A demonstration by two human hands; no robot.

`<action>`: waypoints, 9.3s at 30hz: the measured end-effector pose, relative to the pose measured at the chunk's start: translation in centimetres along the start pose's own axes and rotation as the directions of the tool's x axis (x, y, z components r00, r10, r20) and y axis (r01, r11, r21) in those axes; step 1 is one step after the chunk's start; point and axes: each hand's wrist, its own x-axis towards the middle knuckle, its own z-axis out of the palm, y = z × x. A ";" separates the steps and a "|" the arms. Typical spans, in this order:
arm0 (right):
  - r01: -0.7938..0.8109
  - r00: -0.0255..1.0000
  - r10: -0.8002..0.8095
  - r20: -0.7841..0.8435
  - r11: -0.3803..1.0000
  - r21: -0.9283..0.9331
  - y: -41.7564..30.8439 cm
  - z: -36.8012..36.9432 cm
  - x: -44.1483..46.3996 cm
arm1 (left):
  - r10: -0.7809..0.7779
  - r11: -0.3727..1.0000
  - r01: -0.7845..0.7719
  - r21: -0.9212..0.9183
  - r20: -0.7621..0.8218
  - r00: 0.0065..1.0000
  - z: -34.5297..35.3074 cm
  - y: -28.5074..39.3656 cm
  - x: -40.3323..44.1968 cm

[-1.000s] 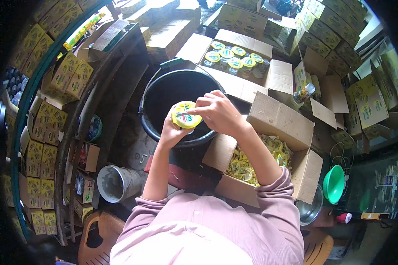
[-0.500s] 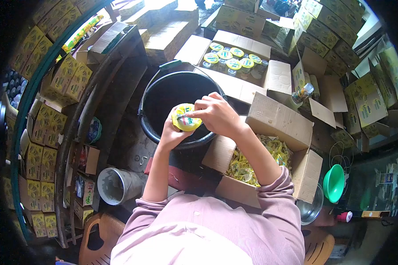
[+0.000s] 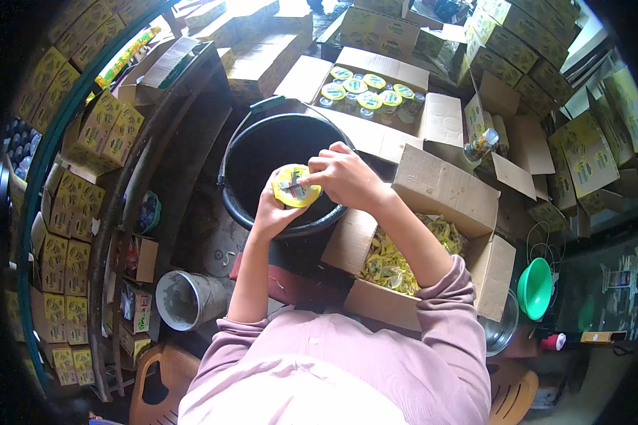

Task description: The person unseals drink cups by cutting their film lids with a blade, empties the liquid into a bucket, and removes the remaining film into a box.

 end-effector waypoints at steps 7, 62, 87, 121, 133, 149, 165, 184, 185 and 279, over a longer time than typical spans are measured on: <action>0.000 0.999 0.002 0.040 0.999 -0.043 1.3 -0.1 -0.7 | 0.018 0.999 -0.017 0.045 -0.021 1.000 0.0 0.0 0.1; -0.687 0.438 0.785 -0.437 0.606 0.400 -8.2 0.0 -17.1 | -0.324 -0.174 -0.228 0.958 0.162 0.932 -1.4 8.2 12.8; -0.679 0.433 0.779 -0.453 0.613 0.404 -9.4 -0.4 -16.9 | -0.638 -0.118 -0.211 0.970 0.088 0.765 -0.9 -0.7 7.1; -0.684 0.448 0.774 -0.447 0.619 0.386 -9.6 -0.5 -16.2 | -0.991 -0.037 -0.141 0.989 -0.018 0.132 -1.2 0.9 7.8; -0.680 0.450 0.769 -0.454 0.625 0.385 -9.5 -0.7 -16.0 | -0.778 0.072 -0.153 0.986 0.152 0.610 -1.9 2.0 7.2; -0.684 0.424 0.789 -0.445 0.601 0.414 -9.7 -0.4 -16.0 | -0.972 0.102 -0.192 0.976 0.139 0.191 -2.3 0.5 7.8; -0.411 0.248 0.960 -0.132 0.227 0.883 -8.1 1.2 -12.8 | -0.183 0.903 0.104 0.416 0.154 0.971 -2.4 2.5 4.1; -0.161 0.894 0.036 -0.447 0.956 -0.245 -4.7 -3.3 -3.2 | 0.320 0.827 -0.343 0.445 0.129 0.939 0.2 7.5 -0.1; -0.157 0.896 0.031 -0.444 0.955 -0.251 -4.8 -3.4 -3.2 | 0.314 0.854 -0.325 0.406 0.095 0.945 0.4 7.7 -0.4; 0.050 0.901 -0.111 -0.420 0.987 -0.154 -2.6 -2.6 -0.5 | -0.179 0.943 0.309 -0.120 0.600 0.780 -0.3 7.3 2.4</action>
